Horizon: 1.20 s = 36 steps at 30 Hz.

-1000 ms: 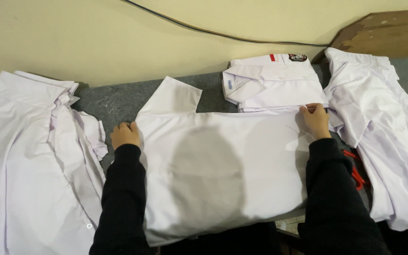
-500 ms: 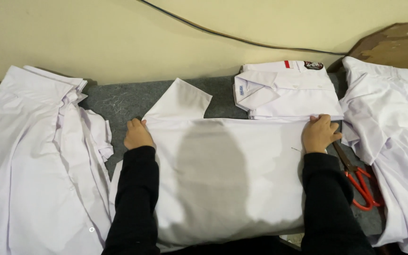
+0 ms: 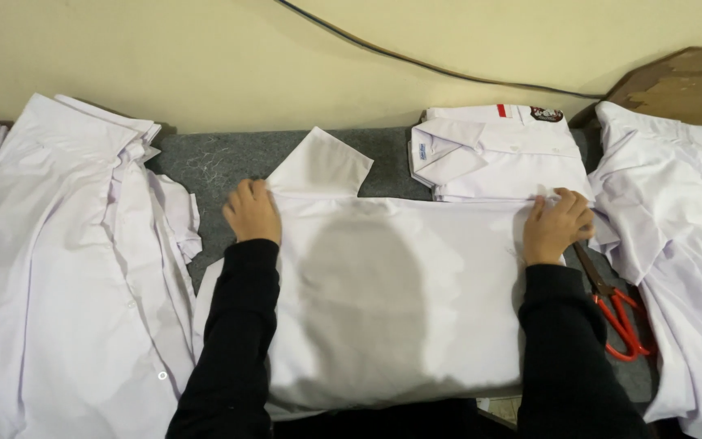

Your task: Folding white shirts into neat rectangular shapes on a work surface in a factory setting.

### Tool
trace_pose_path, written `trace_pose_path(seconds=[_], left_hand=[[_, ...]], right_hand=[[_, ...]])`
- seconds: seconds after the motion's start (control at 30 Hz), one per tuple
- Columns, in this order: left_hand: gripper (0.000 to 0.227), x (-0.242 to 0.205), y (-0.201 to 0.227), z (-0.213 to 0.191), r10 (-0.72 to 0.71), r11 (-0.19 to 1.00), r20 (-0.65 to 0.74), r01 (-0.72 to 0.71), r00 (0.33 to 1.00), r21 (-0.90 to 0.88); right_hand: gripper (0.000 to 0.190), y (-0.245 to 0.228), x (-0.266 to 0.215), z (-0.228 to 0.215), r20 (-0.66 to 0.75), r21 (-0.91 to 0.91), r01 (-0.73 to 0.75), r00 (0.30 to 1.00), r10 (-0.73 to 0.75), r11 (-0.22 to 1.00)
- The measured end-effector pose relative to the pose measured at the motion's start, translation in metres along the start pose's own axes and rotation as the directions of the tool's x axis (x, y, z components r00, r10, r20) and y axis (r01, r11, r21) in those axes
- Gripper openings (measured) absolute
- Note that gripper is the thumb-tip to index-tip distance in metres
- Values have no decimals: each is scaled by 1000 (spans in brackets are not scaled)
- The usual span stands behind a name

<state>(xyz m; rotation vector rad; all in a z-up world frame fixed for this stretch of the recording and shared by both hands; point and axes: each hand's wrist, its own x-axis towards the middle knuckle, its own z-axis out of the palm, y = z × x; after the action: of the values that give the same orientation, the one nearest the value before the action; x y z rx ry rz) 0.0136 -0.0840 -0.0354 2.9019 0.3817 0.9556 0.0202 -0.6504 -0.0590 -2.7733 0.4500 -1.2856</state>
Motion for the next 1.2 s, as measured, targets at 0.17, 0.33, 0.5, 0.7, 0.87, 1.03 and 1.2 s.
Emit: trace_pose_path(seconds=[0.17, 0.33, 0.5, 0.7, 0.87, 1.03, 1.2], left_hand=[[12, -29, 77, -15, 520, 815, 13, -492, 854, -304], [56, -51, 105, -35, 671, 739, 445, -496, 592, -456], [64, -50, 99, -36, 619, 785, 571, -395, 539, -478], [67, -50, 99, -36, 604, 797, 592, -382, 534, -468], [68, -47, 101, -42, 593, 805, 612, -388, 523, -449], [70, -46, 104, -48, 575, 818, 638, -375, 511, -437], [81, -49, 93, -10, 591, 805, 640, -313, 491, -504]], right_hand=[[22, -103, -35, -58, 68, 587, 357, 873, -483, 727], [63, -127, -54, -90, 612, 549, 318, 477, -631, 773], [59, -89, -39, -86, 734, 318, 320, 512, -445, 892], [60, -25, -42, -45, 627, 139, 109, 760, -173, 984], [70, -11, -47, -13, 369, 49, 71, 926, -84, 996], [81, -15, -49, -18, 362, 33, 43, 931, -52, 999], [93, -1, -47, -12, 634, 21, 23, 773, -31, 1000]])
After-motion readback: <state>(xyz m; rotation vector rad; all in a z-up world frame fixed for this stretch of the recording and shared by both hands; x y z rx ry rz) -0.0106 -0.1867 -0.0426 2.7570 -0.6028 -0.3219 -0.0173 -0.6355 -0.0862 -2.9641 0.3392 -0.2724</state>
